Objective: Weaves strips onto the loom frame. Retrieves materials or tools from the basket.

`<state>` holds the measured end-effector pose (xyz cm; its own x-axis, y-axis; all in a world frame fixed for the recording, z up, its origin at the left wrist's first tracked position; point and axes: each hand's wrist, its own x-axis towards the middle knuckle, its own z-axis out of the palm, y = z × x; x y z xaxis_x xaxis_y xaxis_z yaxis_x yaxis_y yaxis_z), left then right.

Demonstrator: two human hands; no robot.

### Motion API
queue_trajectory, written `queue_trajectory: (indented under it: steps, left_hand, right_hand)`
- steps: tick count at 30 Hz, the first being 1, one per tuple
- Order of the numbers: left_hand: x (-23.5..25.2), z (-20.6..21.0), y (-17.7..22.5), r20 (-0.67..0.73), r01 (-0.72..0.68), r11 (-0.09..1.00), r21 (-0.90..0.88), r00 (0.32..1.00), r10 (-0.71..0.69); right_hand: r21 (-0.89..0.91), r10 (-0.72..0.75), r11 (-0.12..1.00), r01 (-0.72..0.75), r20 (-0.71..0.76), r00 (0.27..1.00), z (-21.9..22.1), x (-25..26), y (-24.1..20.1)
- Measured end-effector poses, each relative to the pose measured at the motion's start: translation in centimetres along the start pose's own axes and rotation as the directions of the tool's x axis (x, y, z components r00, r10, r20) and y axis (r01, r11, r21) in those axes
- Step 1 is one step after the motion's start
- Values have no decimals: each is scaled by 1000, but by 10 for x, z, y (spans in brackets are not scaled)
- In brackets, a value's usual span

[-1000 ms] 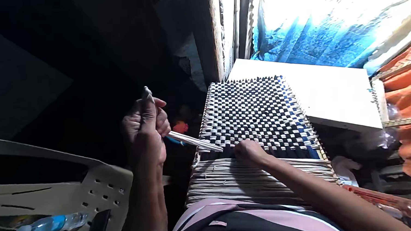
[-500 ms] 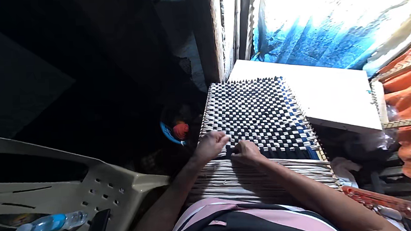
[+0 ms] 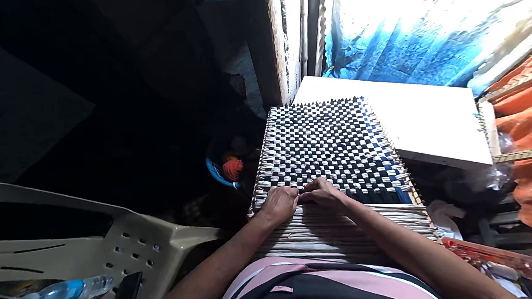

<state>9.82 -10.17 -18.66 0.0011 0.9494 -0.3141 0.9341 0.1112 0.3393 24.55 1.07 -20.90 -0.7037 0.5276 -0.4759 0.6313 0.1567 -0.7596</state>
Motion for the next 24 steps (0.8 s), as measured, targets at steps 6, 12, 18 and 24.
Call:
queue_trajectory:
  steps: [6, 12, 18, 24]
  left_hand:
    - [-4, -3, -3, -241, -22, 983, -180, 970, -22]
    - [9, -1, -11, 110, 42, 986, -160, 994, -24]
    - [9, 3, 9, 170, 91, 995, 45, 981, -97]
    - [15, 2, -13, 195, 86, 972, -220, 980, -43]
  right_hand:
    - [108, 55, 992, -57, 28, 998, -2, -3, -4]
    - [61, 55, 997, -56, 15, 998, 3, 3, 2]
    - [-27, 8, 1000, -8, -1, 1000, 5, 0, 2]
    - [-366, -118, 925, 101, -25, 993, 11, -12, -6]
